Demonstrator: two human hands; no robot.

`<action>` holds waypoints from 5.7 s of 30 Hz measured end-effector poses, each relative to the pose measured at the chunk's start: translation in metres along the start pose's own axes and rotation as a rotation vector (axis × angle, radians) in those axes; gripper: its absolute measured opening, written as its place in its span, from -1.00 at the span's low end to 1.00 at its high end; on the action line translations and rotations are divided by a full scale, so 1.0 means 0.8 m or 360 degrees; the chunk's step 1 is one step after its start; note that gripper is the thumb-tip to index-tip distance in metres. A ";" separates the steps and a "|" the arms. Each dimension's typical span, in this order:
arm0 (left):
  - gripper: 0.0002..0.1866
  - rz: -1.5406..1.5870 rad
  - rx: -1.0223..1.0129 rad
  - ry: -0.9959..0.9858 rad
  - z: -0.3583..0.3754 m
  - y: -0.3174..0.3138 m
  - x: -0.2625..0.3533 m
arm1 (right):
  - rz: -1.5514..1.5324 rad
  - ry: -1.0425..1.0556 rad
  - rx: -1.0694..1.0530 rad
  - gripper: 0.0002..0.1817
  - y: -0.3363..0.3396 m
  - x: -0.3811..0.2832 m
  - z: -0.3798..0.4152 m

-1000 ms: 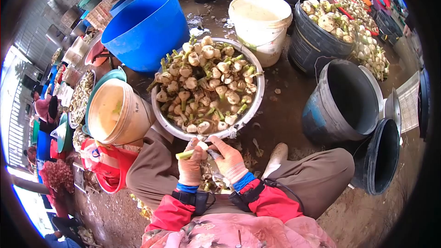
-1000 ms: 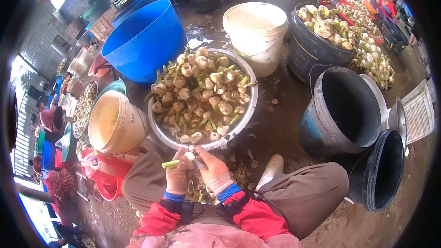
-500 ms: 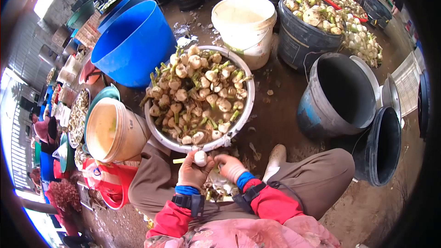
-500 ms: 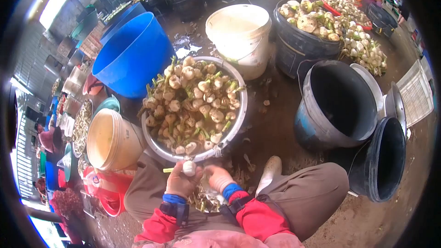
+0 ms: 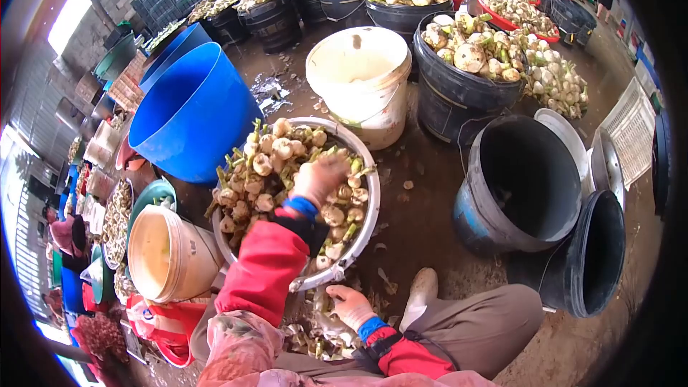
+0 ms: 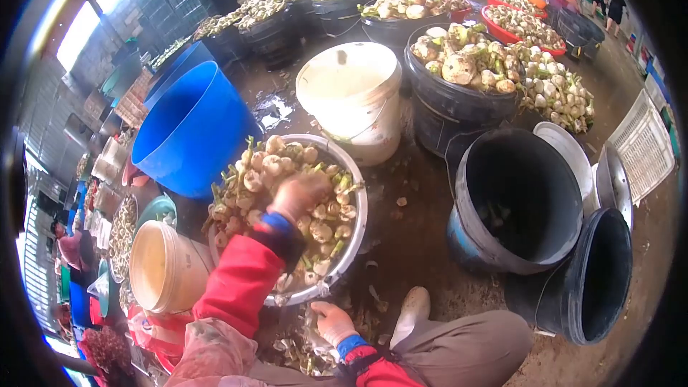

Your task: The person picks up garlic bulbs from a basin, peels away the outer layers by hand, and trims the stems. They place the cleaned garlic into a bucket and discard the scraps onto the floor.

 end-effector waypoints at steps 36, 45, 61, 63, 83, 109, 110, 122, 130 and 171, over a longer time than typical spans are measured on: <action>-0.37 -0.0006 0.0745 0.0574 0.387 0.054 0.109 | -0.0380 0.0165 0.0374 -0.68 -0.002 -0.057 0.007; -0.56 0.3151 0.0041 0.1601 0.404 0.025 0.075 | -0.0335 0.0714 0.0025 -0.58 0.010 -0.108 0.020; -0.25 0.2215 0.0154 0.1480 0.382 0.043 0.061 | -0.0934 0.0258 0.0050 -0.69 0.006 -0.104 0.031; -0.28 0.2339 -0.0334 0.1845 0.374 0.039 0.060 | -0.1033 0.0180 -0.0037 -0.70 0.005 -0.101 0.033; -0.66 0.2478 0.0570 0.1759 0.399 0.034 0.047 | -0.0506 0.0282 0.0262 -0.70 0.004 -0.086 0.014; -0.55 0.2915 0.0239 0.1903 0.436 0.068 0.010 | 0.0486 0.1269 -0.0473 -0.32 -0.029 -0.158 0.036; -0.56 0.2974 0.0123 0.1996 0.438 0.051 0.012 | 0.0188 0.1118 -0.0483 -0.47 -0.035 -0.159 0.037; -0.39 0.3222 0.0422 0.2211 0.427 0.017 -0.020 | 0.1091 0.0117 -0.1076 -0.69 -0.009 -0.082 0.028; -0.48 0.2211 0.0132 0.1093 0.123 0.058 0.006 | 0.1139 -0.0029 -0.1306 -0.61 -0.032 -0.008 0.024; -0.64 0.1307 -0.0768 0.1312 0.261 -0.020 0.014 | -0.0357 0.0235 0.0336 -0.36 0.028 -0.032 -0.011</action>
Point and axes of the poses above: each hand's wrist, its own z-axis away from the middle knuckle, its own y-axis out of the back of the hand, x = y × z, the point moved 6 cm from there along -z, towards the middle knuckle, and after that the axes turned 12 degrees about y, right-handed, at the moved point
